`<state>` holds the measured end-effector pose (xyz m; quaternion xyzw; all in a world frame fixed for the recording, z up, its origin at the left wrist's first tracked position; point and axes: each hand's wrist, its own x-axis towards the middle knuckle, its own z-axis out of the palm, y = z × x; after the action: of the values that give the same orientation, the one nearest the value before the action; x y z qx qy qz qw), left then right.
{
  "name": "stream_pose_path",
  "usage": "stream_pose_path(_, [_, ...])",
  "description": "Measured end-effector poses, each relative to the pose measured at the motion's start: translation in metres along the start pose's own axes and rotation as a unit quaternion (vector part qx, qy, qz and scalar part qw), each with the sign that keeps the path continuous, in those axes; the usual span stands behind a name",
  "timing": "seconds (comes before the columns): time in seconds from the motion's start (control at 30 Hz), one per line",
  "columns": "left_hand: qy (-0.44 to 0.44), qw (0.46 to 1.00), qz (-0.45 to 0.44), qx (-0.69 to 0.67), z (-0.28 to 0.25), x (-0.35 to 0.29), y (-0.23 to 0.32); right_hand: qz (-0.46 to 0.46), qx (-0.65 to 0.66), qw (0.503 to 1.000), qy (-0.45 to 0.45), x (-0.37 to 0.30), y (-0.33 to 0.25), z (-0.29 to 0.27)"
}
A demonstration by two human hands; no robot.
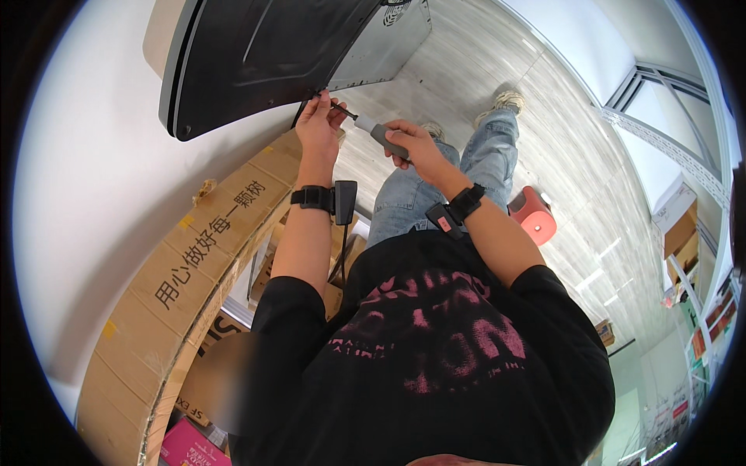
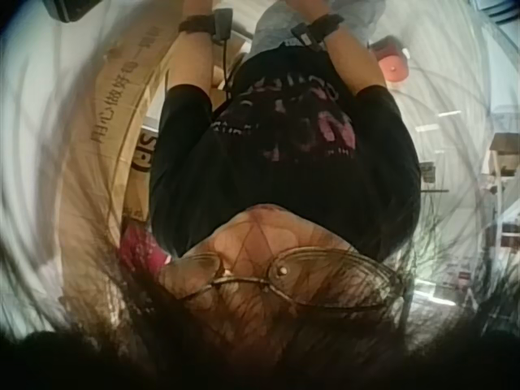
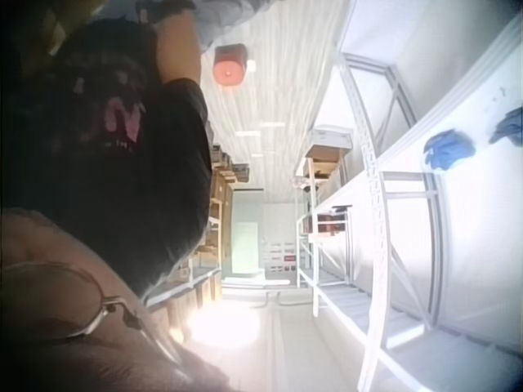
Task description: The person uses a screwdriver to remove screws from the back panel of a black electronic device. They then remove the back panel and place it on a nearby shelf. The person continues to remove additional screws from the device's chassis.
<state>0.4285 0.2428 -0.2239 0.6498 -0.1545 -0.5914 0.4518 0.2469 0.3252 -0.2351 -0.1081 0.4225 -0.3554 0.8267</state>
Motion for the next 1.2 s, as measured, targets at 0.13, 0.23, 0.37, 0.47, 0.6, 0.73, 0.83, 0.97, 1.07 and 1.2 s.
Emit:
stream_pose_path(0.13, [-0.010, 1.000, -0.005, -0.017, 0.001, 0.001, -0.001, -0.133, -0.142, 0.980, 0.043, 0.005, 0.011, -0.001])
stream_pose_path(0.23, [-0.019, 0.999, -0.006, -0.035, 0.001, 0.001, -0.002, -0.217, -0.251, 0.940, 0.086, 0.000, 0.009, 0.005])
stream_pose_path(0.37, [-0.022, 0.999, -0.009, -0.031, 0.003, 0.000, -0.001, -0.326, -0.341, 0.873, 0.125, -0.006, 0.005, 0.011])
stream_pose_path(0.47, [0.002, 1.000, -0.021, -0.003, 0.004, -0.001, 0.001, -0.321, -0.397, 0.849, 0.135, -0.010, 0.004, 0.015])
stream_pose_path(0.6, [0.027, 0.999, -0.035, 0.028, 0.003, 0.003, 0.003, -0.337, -0.390, 0.845, 0.142, -0.010, 0.003, 0.019])
stream_pose_path(0.73, [0.024, 0.998, -0.040, 0.029, 0.002, 0.006, 0.005, -0.131, -0.085, 0.984, 0.087, -0.003, -0.002, 0.011])
stream_pose_path(0.83, [0.020, 0.999, -0.038, 0.021, 0.001, 0.006, 0.005, 0.075, 0.063, 0.995, -0.018, 0.000, -0.014, -0.009])
stream_pose_path(0.97, [0.020, 0.999, -0.035, -0.018, 0.009, 0.002, 0.004, -0.023, -0.112, 0.993, 0.031, 0.007, -0.003, -0.008])
stream_pose_path(1.07, [0.035, 0.999, -0.034, -0.006, 0.013, -0.002, 0.004, -0.163, -0.315, 0.931, 0.082, 0.012, 0.011, -0.003])
stream_pose_path(1.2, [0.047, 0.998, -0.028, 0.015, 0.010, 0.001, 0.000, -0.227, -0.347, 0.901, 0.123, 0.007, 0.016, 0.004])
